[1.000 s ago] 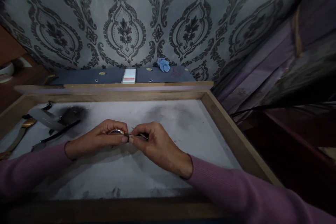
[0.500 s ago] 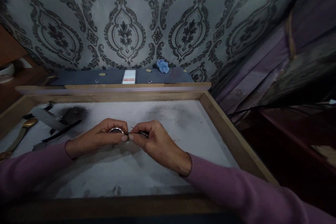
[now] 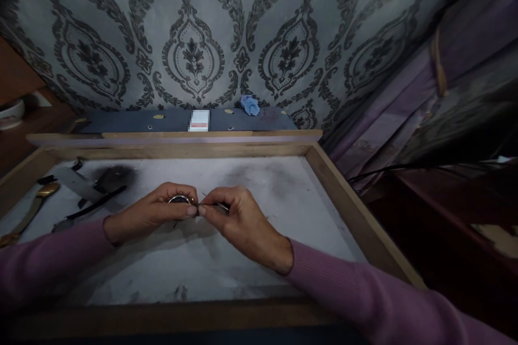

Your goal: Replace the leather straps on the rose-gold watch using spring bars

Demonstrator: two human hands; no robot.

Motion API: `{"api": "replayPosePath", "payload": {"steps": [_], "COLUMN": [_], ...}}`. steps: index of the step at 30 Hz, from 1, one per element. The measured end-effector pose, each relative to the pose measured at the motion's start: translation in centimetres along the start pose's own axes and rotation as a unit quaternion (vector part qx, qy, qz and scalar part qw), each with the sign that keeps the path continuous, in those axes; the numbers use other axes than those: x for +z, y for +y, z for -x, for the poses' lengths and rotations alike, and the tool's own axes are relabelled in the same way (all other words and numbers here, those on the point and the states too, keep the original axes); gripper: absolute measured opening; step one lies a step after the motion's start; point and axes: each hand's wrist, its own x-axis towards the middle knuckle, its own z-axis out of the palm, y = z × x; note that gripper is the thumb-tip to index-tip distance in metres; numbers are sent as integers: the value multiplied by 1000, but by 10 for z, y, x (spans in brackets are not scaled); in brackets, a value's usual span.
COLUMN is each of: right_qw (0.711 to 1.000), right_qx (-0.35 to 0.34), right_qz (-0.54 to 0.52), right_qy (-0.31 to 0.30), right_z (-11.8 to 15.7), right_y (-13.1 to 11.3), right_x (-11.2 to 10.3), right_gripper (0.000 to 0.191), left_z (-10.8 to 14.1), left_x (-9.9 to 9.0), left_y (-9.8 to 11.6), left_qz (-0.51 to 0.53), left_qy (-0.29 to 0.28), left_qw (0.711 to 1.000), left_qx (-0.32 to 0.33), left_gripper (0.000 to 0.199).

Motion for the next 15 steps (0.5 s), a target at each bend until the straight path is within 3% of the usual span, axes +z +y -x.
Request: {"api": "replayPosePath", "payload": {"steps": [15], "right_qw": [1000], "right_qx": [0], "right_qz": [13], "right_qy": [5], "right_z": [0], "right_y": [1], "right_x": [0], "right_gripper": [18], "left_z": [0], "left_x": [0], "left_y": [1], "left_qz": [11], "left_qy": [-2], "left_qw": [1000], "left_qx": [-2], "left_gripper": [18]}}
